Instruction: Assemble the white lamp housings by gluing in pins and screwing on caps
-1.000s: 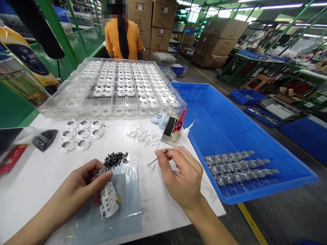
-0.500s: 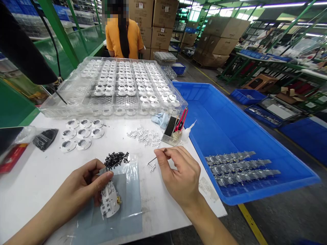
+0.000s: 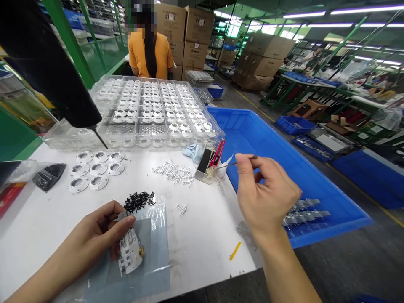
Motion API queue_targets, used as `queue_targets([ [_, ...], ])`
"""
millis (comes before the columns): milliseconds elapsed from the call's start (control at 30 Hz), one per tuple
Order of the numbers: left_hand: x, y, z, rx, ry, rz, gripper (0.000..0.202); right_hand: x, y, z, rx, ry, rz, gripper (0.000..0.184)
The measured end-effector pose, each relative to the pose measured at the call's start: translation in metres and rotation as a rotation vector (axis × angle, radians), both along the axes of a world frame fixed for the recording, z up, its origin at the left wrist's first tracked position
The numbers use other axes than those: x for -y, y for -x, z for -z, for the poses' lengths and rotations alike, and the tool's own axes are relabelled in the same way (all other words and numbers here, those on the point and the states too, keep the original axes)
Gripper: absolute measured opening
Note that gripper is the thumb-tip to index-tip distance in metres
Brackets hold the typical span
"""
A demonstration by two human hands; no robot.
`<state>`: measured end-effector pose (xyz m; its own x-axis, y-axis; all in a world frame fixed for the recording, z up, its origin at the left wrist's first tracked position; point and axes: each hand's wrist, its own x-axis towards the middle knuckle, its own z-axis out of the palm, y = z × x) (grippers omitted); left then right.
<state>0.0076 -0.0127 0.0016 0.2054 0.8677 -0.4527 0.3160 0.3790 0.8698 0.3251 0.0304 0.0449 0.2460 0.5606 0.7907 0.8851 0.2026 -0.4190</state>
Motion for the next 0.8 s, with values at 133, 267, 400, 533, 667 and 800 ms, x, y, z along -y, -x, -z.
queue_targets([
  [133, 0.001, 0.0, 0.0, -0.002, -0.001, 0.01, 0.038, -0.012, -0.001, 0.002, 0.083, 0.091, -0.001, 0.022],
  [267, 0.002, 0.0, -0.001, 0.001, -0.001, 0.011, 0.04, -0.008, 0.005, 0.011, 0.108, 0.214, -0.046, 0.023],
  [400, 0.003, -0.002, -0.003, 0.004, -0.021, -0.011, 0.041, 0.003, 0.004, 0.011, 0.016, 0.128, -0.029, 0.021],
  [533, 0.004, -0.003, -0.001, 0.014, -0.025, -0.032, 0.041, 0.003, 0.0, 0.003, 0.032, 0.051, 0.015, 0.018],
  [667, 0.003, -0.002, 0.001, 0.034, -0.02, -0.029, 0.041, -0.007, -0.003, 0.001, 0.174, 0.171, 0.057, 0.025],
  [800, 0.001, 0.0, 0.002, 0.04, -0.008, 0.008, 0.04, -0.001, 0.001, 0.01, 0.208, 0.381, 0.025, 0.039],
])
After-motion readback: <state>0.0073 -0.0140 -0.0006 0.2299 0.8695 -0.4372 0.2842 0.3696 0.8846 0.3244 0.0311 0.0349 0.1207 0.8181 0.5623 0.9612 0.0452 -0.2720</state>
